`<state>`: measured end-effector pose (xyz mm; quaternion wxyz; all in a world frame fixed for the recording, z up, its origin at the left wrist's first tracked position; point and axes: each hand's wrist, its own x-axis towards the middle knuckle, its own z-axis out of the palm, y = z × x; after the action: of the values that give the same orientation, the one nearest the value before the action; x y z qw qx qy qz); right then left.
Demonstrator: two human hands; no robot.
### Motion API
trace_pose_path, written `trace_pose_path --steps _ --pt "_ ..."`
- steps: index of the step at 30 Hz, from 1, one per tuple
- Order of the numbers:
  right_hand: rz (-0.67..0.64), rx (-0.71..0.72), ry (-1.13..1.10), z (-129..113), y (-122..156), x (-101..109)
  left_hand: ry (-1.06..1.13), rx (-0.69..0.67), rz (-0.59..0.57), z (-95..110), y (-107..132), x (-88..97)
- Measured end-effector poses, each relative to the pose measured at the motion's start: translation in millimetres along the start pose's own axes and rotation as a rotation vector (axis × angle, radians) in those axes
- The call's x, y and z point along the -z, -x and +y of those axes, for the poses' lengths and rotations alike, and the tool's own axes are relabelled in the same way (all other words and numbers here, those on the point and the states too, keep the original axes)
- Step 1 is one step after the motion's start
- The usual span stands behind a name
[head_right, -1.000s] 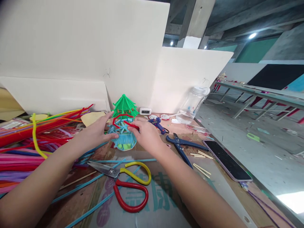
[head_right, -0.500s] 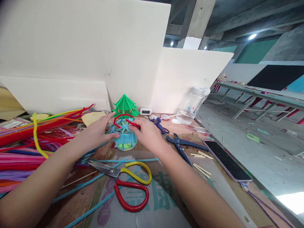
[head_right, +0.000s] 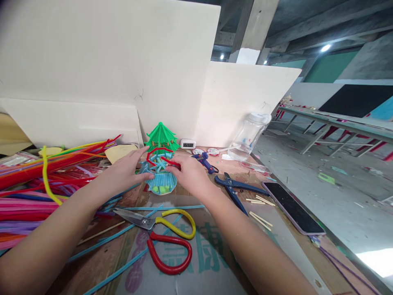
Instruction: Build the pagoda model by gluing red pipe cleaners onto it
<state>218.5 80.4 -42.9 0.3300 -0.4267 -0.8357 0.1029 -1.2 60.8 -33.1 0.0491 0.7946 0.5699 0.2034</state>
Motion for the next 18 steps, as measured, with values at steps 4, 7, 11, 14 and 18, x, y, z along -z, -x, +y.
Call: trace_pose_path --steps 4,7,11,14,18 --pt "-0.017 -0.033 0.026 -1.3 0.2 0.4 -0.005 -0.009 0.005 -1.0 -0.1 -0.5" --pt "-0.037 -0.062 0.037 -3.2 0.2 2.9 0.000 -0.015 0.010 -2.4 -0.2 -1.2" --pt "-0.052 -0.076 0.035 -5.4 0.3 5.9 0.002 -0.009 0.005 -2.8 -0.4 -1.6" --pt "-0.052 -0.057 0.001 -4.1 0.7 9.1 -0.001 0.001 -0.008 -1.7 -0.2 -0.3" --pt "-0.091 0.003 -0.145 0.7 0.1 15.1 -0.012 0.016 -0.021 -0.6 0.5 1.7"
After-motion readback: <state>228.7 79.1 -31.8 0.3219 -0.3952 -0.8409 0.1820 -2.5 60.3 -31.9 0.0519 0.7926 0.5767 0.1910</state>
